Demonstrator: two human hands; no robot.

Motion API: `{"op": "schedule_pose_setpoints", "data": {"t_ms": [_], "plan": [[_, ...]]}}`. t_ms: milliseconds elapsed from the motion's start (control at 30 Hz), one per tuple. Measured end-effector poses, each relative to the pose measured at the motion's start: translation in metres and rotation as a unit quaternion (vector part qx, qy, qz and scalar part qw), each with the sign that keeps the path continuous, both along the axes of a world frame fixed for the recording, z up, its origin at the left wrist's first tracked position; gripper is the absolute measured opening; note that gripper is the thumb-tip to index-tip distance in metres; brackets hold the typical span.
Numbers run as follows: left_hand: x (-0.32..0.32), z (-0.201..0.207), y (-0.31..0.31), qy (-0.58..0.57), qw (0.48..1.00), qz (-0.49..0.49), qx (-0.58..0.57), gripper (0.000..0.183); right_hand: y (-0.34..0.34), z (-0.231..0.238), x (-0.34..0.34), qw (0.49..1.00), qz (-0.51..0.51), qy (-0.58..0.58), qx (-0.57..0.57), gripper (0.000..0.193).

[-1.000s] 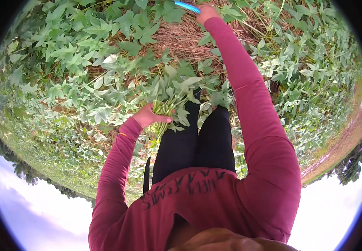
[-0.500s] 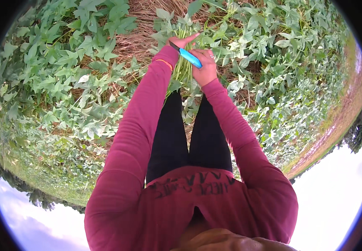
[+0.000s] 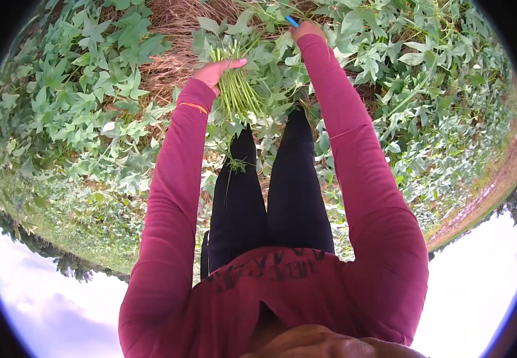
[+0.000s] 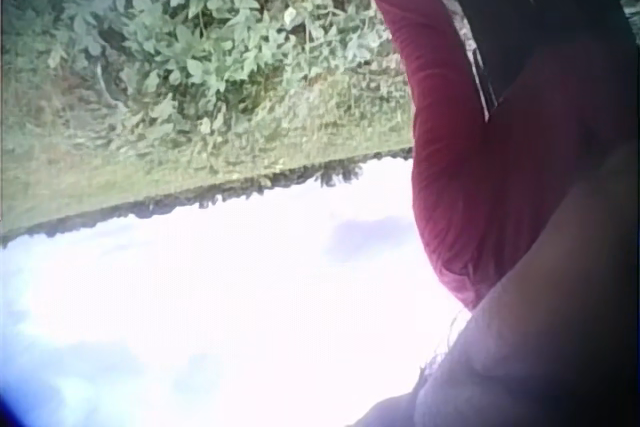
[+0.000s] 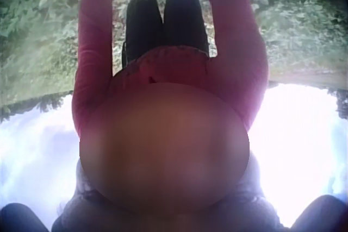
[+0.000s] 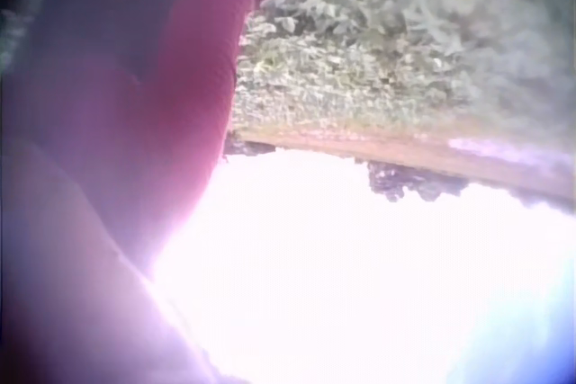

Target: The person harvests leaves from a field by cutting the stems with a utility knife and gathering the greens into a bundle by hand.

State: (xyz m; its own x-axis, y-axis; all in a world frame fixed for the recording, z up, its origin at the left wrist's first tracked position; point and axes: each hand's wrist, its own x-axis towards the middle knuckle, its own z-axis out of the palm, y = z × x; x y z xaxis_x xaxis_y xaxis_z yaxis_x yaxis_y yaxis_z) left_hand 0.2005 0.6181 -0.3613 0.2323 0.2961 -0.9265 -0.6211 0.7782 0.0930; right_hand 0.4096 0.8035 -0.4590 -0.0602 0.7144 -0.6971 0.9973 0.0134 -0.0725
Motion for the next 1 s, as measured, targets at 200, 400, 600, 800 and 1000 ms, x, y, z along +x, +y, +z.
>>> {"op": "schedule_pose_setpoints", "data": {"t_ms": [200, 400, 600, 800, 1000], "plan": [[-0.017, 0.049, -0.071, -0.02, 0.998, 0.061, -0.011, 0.04, -0.068, 0.022, 0.026, 0.767, -0.469, 0.396, -0.186, 0.019], [0.006, 0.124, -0.125, -0.082, 0.995, 0.051, 0.024, 0.042, -0.158, 0.12, -0.01, 0.512, -0.61, 0.545, -0.261, 0.039], [0.011, 0.107, -0.147, -0.127, 0.988, 0.074, -0.042, 0.048, -0.15, 0.198, -0.016, 0.471, -0.601, 0.611, -0.21, 0.041], [-0.049, 0.117, -0.187, 0.054, 0.977, 0.205, -0.012, 0.041, -0.141, 0.243, 0.047, 0.719, -0.478, 0.489, 0.121, 0.031], [-0.01, 0.168, -0.146, 0.16, 0.969, 0.171, 0.082, 0.036, -0.256, 0.251, -0.045, 0.809, -0.262, 0.509, 0.134, 0.02]]}}
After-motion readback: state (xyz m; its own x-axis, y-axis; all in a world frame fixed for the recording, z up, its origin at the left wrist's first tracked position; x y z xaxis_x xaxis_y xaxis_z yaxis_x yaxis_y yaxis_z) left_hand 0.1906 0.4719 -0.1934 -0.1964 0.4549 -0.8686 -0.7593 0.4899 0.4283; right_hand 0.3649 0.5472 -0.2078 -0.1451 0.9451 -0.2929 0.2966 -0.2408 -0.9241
